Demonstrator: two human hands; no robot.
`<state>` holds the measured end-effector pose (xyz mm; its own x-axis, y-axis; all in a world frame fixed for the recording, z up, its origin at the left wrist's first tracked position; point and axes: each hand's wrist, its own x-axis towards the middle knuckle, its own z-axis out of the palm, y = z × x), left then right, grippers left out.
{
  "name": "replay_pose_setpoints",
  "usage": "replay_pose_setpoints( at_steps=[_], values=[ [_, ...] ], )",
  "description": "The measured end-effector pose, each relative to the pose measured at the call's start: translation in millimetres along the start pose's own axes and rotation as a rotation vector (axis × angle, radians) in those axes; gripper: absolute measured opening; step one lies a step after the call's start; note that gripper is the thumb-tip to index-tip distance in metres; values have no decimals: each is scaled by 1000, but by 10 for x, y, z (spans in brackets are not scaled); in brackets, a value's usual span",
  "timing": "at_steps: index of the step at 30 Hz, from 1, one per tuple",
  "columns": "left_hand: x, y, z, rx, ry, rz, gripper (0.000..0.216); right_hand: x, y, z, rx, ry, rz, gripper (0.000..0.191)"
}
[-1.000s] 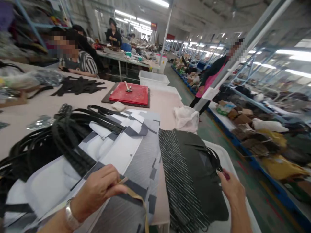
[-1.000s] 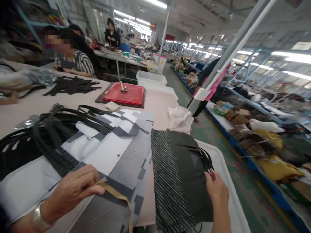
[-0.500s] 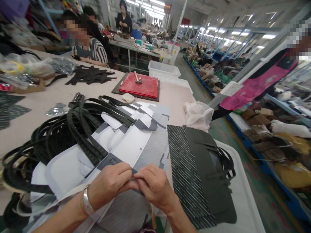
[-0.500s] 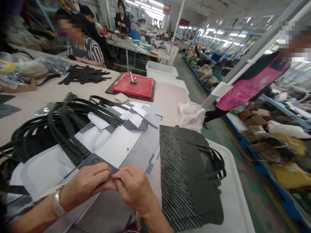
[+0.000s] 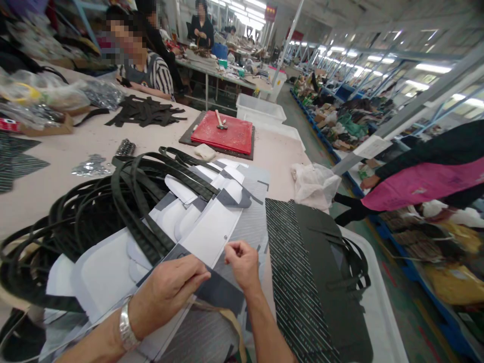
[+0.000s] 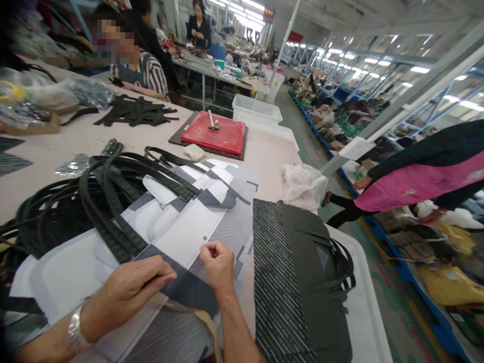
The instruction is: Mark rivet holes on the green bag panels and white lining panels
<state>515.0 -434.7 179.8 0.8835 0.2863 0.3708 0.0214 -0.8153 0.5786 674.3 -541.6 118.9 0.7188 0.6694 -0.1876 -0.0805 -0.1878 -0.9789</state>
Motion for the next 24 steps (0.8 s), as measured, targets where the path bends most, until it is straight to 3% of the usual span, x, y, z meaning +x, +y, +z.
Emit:
replay_pose_setpoints(
  at_steps=[6, 10, 20, 24],
  values=[
    [-131, -271, -29, 224, -16, -107, 27, 436, 290, -112, 109, -99, 163, 40],
    [-206, -397, 52, 285, -39, -123, 27, 481, 289, -35, 82, -111, 174, 37],
    [-203, -398, 102, 262, -14, -79, 24, 527, 199, 32, -198, -161, 117, 11],
    [-201, -395, 136, 289, -22, -60, 25, 593, 304, -39, -282, -90, 128, 31]
  ],
)
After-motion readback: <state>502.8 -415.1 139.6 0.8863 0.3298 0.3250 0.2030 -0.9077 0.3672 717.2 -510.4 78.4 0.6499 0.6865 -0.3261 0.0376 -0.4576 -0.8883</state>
